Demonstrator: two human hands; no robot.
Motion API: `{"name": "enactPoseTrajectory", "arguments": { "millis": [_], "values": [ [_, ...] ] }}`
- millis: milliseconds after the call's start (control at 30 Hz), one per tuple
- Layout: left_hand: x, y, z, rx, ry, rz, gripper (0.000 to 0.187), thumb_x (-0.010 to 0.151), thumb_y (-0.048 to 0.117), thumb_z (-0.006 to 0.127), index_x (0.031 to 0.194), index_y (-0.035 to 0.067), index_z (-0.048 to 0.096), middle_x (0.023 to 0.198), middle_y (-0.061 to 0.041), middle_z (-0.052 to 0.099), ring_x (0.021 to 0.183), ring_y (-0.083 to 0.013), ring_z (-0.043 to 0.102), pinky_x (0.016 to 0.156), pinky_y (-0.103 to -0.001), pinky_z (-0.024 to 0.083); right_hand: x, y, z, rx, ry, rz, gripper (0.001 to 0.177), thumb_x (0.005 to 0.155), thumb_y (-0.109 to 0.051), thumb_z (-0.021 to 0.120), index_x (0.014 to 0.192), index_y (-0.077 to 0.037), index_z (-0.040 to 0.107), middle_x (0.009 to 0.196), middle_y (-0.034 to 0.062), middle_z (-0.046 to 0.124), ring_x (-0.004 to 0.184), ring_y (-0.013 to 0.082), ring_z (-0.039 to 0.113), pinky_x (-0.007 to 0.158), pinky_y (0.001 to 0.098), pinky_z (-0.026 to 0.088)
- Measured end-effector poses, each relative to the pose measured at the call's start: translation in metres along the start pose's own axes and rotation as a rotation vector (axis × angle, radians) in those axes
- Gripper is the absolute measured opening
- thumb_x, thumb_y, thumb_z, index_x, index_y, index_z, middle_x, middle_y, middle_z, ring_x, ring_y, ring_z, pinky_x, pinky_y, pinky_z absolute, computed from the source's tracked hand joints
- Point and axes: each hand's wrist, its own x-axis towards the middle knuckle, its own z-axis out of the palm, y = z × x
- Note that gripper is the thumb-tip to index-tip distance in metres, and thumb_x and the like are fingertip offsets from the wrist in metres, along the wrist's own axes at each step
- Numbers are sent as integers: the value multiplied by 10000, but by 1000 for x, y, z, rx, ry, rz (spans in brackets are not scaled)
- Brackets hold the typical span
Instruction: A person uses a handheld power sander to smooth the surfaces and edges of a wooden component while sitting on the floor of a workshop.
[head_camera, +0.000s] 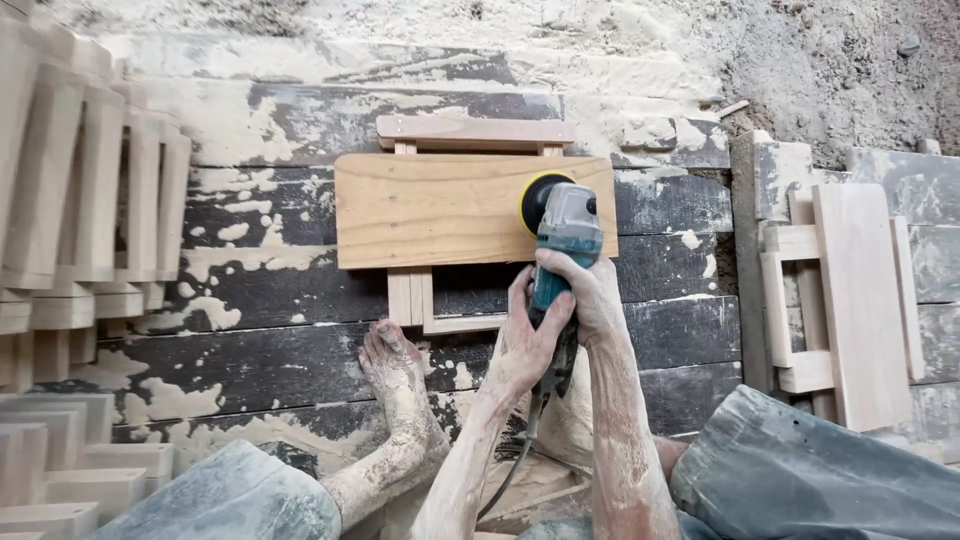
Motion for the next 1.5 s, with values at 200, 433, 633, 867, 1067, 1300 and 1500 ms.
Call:
{"name": "enactPoseTrajectory", "arguments": {
  "millis": [200,433,633,867,1067,1300,1500],
  "values": [
    [26,23,9,-9,48,-43,713,969,678,376,1592,350,271,1376,-273,604,1364,-429,521,1192,-540,390,52,21,-8,-6,52,32,385,644,-175,935,919,-26,710,755,100,664,708,196,686,648,369,582],
    [33,20,-19,-2,67,-80,678,962,686,347,1550,349,349,1296,-277,651,1301,-447,572,1135,-551,435,41,9,30,-129,59,55,315,643,-198,905,825,-27,713,690,75,627,638,148,626,560,320,548],
    [16,19,-73,-12,142,-104,669,959,694,302,1521,340,380,1234,-278,678,1265,-461,595,1111,-560,450,26,17,80,-280,21,106,321,627,-269,914,813,-71,744,704,86,657,651,169,645,571,371,544],
    [20,4,-156,-70,425,-83,690,961,701,267,1479,279,441,1138,-306,707,1206,-472,627,1074,-581,457,2,-2,210,-267,-221,62,283,617,-187,902,796,-48,733,675,92,626,620,180,609,522,348,527],
    [15,20,-168,-37,494,-103,715,976,681,260,1457,194,464,1061,-350,707,1144,-507,654,1012,-625,481,2,-14,227,-316,-260,47,277,611,-186,896,773,-41,726,657,93,613,606,189,611,505,367,524],
    [-11,53,-190,-106,491,-88,696,976,586,211,1555,219,329,1191,-395,658,1256,-529,579,1093,-639,418,-1,-15,246,-354,-314,45,322,580,-245,922,739,-43,728,680,86,609,701,192,617,612,370,525],
    [31,21,-134,-22,481,-113,757,990,676,230,1519,166,411,1283,-340,631,1275,-509,560,1081,-649,406,39,2,189,-511,-283,91,337,589,-306,901,822,-108,759,751,49,695,767,173,676,695,361,562]
  ]
}}
